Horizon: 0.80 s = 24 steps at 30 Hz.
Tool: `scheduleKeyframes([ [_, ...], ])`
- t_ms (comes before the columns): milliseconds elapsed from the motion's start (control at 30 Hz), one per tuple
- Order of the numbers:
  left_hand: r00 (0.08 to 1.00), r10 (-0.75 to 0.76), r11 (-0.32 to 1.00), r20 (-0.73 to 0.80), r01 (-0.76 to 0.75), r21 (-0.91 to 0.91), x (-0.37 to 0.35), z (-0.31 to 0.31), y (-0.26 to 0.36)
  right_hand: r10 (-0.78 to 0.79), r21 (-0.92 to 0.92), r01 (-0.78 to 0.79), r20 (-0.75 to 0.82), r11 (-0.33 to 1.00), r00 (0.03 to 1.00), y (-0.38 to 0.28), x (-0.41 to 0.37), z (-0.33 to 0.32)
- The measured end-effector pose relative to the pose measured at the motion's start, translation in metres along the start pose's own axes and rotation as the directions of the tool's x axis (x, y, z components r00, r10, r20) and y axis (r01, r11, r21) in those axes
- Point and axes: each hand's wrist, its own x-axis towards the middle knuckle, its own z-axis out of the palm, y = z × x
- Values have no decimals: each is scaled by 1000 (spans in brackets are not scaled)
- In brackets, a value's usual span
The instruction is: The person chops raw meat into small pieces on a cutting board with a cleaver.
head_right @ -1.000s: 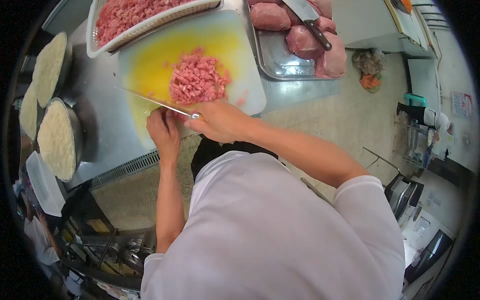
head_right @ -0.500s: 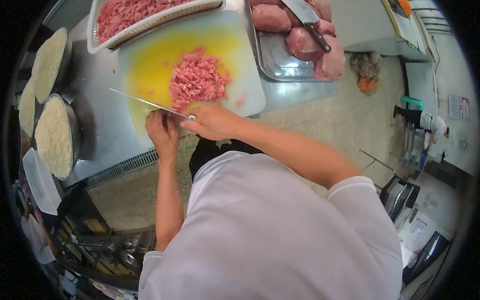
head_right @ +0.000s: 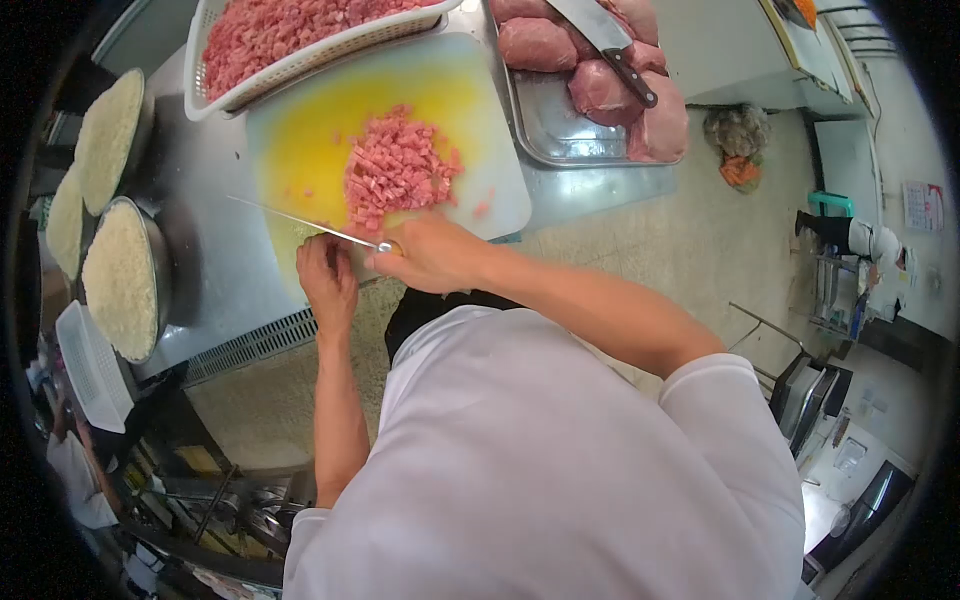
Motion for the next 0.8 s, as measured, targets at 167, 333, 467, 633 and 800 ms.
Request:
scheduleKeyframes([
  [167, 1000, -12, 1000, 15, 12, 14, -1, 1, 2, -62, 74, 71, -113, 995, 992, 16, 10, 34],
  [333, 905, -90, 996, -416, 75, -53, 5, -29, 20, -59, -63, 55, -72, 997, 996, -7, -29, -8],
  [467, 962, 268, 961, -42, -264, 85, 55, -9, 63, -208, -302, 177, -73, 937, 975, 8, -40, 1],
  [633, 921, 305, 852, 243, -378, 363, 91, 37, 23, -302, -580, 111, -244, 807, 921, 55, -63, -5],
  [800, 964, 169, 960, 204, -208, 188, 82, 21, -66, -77, -415, -103, -395, 904, 915, 59, -168, -25],
])
